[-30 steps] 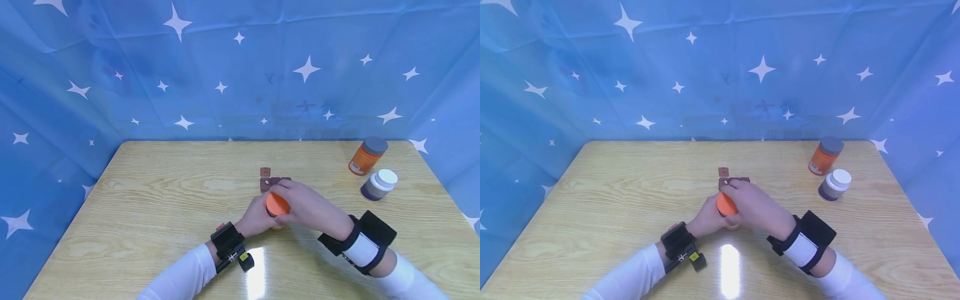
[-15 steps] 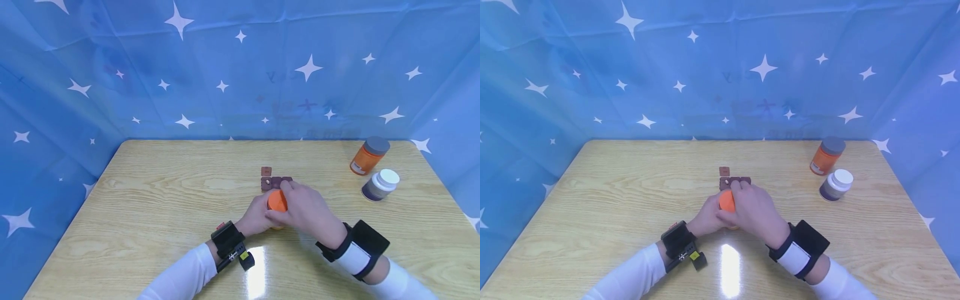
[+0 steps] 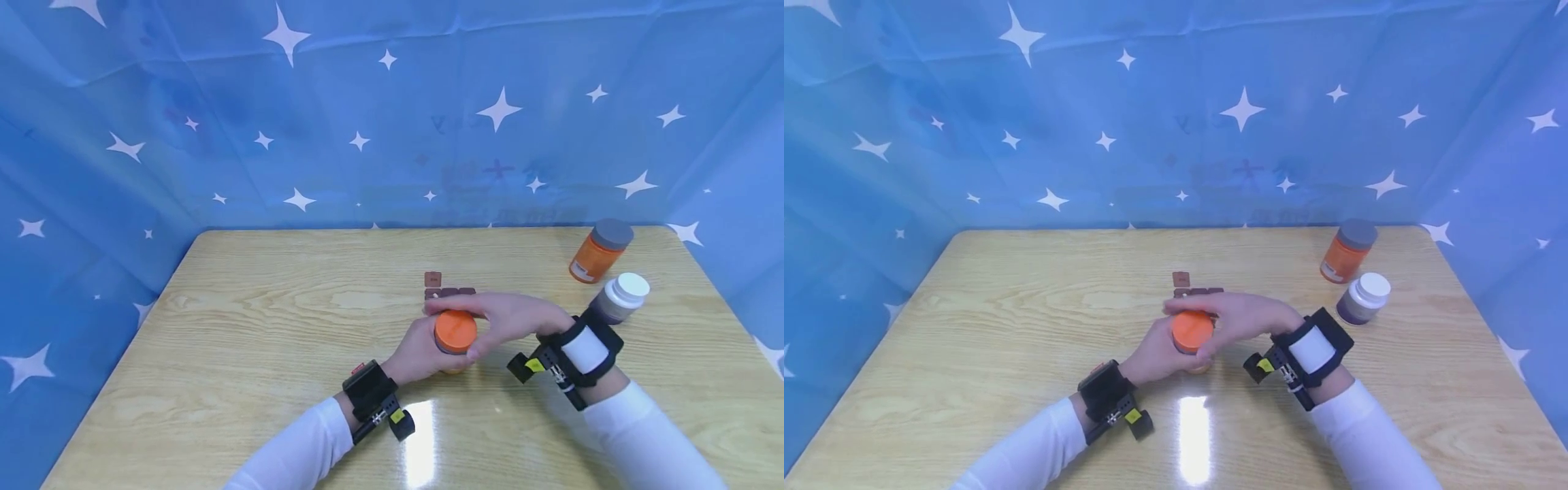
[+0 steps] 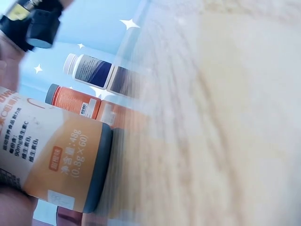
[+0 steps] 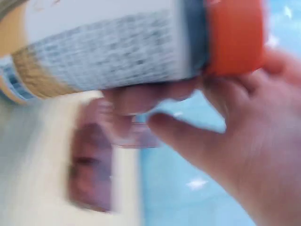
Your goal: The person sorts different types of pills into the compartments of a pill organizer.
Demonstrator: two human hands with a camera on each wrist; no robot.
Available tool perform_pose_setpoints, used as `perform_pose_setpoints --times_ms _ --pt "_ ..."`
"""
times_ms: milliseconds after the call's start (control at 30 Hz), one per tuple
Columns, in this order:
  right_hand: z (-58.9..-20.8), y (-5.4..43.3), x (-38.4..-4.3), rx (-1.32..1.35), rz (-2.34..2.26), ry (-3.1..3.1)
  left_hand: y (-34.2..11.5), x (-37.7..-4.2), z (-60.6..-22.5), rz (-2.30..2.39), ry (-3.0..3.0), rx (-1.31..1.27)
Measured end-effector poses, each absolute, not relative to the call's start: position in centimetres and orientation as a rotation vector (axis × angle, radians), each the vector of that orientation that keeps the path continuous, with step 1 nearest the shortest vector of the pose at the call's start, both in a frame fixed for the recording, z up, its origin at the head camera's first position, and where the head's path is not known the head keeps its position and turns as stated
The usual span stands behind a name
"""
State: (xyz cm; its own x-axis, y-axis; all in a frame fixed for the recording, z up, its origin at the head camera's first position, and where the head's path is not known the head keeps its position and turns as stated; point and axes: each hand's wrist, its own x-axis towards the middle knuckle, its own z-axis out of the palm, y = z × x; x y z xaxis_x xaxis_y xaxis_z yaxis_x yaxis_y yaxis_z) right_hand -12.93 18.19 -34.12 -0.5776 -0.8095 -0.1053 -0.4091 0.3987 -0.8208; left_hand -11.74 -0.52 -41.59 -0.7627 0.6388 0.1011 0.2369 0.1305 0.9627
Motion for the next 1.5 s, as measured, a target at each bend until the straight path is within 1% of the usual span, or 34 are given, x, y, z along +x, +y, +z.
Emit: perform_pose_setpoints --times_ms 100,200,300,367,533,600,667,733,833,900,933,1000,1033,1167,1300,1367,1500 --pt "-35.9 19.1 -13.5 -1.047 -1.164 2.001 -0.3 -11.8 -42.0 1.64 2.093 0.832" --pt "-37.0 19.3 -13.2 -1.004 -1.327 1.947 -0.3 -11.9 -42.5 1.63 2.107 0.832" --pt "-37.5 18.7 -11.9 -0.852 -1.463 2.069 -0.4 -12.0 -42.4 1.617 2.132 0.846" --pt "-37.7 17.8 -10.7 -0.752 -1.521 2.253 -0.4 -12.0 -42.3 1.603 2.159 0.871" --pt "-38.3 14.5 -7.9 -0.391 -1.527 2.809 -0.5 -12.2 -42.2 1.582 2.213 0.983" --pt "-38.4 13.8 -7.4 -0.279 -1.542 2.86 -0.4 -12.3 -42.3 1.584 2.222 1.018" --pt "-38.3 14.1 -7.6 -0.303 -1.62 2.778 -0.4 -12.3 -42.5 1.596 2.206 1.022" --pt "-38.0 15.2 -8.5 -0.464 -1.684 2.581 -0.3 -12.3 -42.8 1.61 2.187 0.999" --pt "-37.7 17.4 -10.7 -0.793 -1.629 2.212 -0.3 -12.2 -42.8 1.614 2.164 0.925" --pt "-37.9 18.3 -11.9 -0.919 -1.529 2.047 -0.5 -12.1 -42.8 1.597 2.17 0.883" --pt "-38.0 18.6 -12.2 -0.936 -1.491 2.01 -0.5 -12.0 -42.7 1.589 2.174 0.868" --pt "-38.4 18.6 -12.1 -0.902 -1.47 2.049 -0.6 -11.9 -42.6 1.569 2.183 0.843" --pt "-38.5 18.5 -11.8 -0.835 -1.494 2.103 -0.6 -11.8 -42.6 1.568 2.183 0.841" --pt "-39.0 16.6 -9.4 -0.585 -1.646 2.414 -0.7 -11.9 -42.3 1.567 2.207 0.871" --pt "-39.3 14.4 -7.5 -0.429 -1.67 2.746 -0.7 -12.0 -42.2 1.547 2.257 0.938" --pt "-39.4 14.0 -7.1 -0.361 -1.684 2.759 -0.7 -12.0 -42.2 1.549 2.264 0.965" --pt "-39.8 14.9 -7.0 -0.31 -1.704 2.545 -0.7 -12.1 -42.3 1.563 2.247 0.96"
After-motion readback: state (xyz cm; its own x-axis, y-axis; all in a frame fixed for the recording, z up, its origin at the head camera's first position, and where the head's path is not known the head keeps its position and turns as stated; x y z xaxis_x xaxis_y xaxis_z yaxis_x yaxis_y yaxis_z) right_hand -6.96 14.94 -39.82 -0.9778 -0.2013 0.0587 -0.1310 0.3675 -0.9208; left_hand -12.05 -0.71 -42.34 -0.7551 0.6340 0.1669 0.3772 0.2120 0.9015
